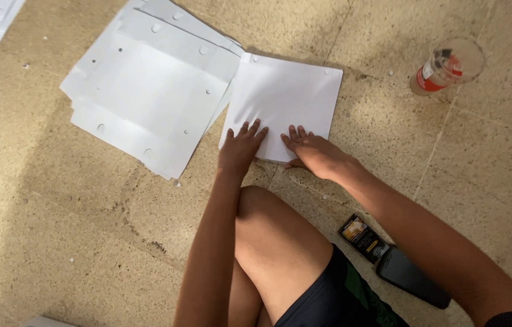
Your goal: Assembling white cardboard boxes by folding flat templates and tucking in the flaps.
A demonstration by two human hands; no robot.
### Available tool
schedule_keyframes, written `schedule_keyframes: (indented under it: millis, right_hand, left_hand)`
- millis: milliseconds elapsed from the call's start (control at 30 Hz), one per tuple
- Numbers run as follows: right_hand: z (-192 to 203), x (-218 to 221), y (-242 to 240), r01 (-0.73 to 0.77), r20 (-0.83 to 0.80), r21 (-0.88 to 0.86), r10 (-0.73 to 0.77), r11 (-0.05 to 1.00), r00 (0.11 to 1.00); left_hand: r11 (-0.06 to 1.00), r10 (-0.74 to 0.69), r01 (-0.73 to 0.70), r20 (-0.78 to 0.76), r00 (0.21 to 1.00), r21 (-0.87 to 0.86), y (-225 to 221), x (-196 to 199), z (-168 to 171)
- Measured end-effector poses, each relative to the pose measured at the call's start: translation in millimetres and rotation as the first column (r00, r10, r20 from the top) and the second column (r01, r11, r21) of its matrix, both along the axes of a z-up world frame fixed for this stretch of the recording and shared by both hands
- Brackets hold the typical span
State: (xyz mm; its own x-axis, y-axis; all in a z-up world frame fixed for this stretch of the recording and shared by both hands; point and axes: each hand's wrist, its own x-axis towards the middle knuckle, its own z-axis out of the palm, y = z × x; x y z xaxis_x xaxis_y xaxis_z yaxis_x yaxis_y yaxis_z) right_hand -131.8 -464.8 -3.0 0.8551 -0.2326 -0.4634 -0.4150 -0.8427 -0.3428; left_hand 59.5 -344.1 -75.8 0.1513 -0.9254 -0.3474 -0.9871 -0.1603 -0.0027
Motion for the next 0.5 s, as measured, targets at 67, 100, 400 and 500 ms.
schedule_keyframes:
  millis: [67,100,400,500]
  right_hand:
    - [-11,2,-7,-0.038,-0.028,0.001,0.038,0.999,0.999]
    - [-16,3,-8,-0.080,-0.051,-0.008,0.079,0.997,0.996]
    - [53,16,-8,-0.003,0.011,-0.209,0.005,0.978,1.000]
    - [75,26,-39,0.258,0.420,-0.236,-0.141,0.937,0.896]
  left_hand:
    - [1.000,-0.013,0.013,0.031,0.999,0.005,0,-3,20]
    - [1.000,-0.023,0.024,0.066,0.998,-0.001,3,-4,30]
    - [0.828,0.246,-0.306,-0.186,0.951,-0.470,64,-17,117]
    - [0.653,0.544,-0.541,-0.169,0.822,-0.530,142,-24,148]
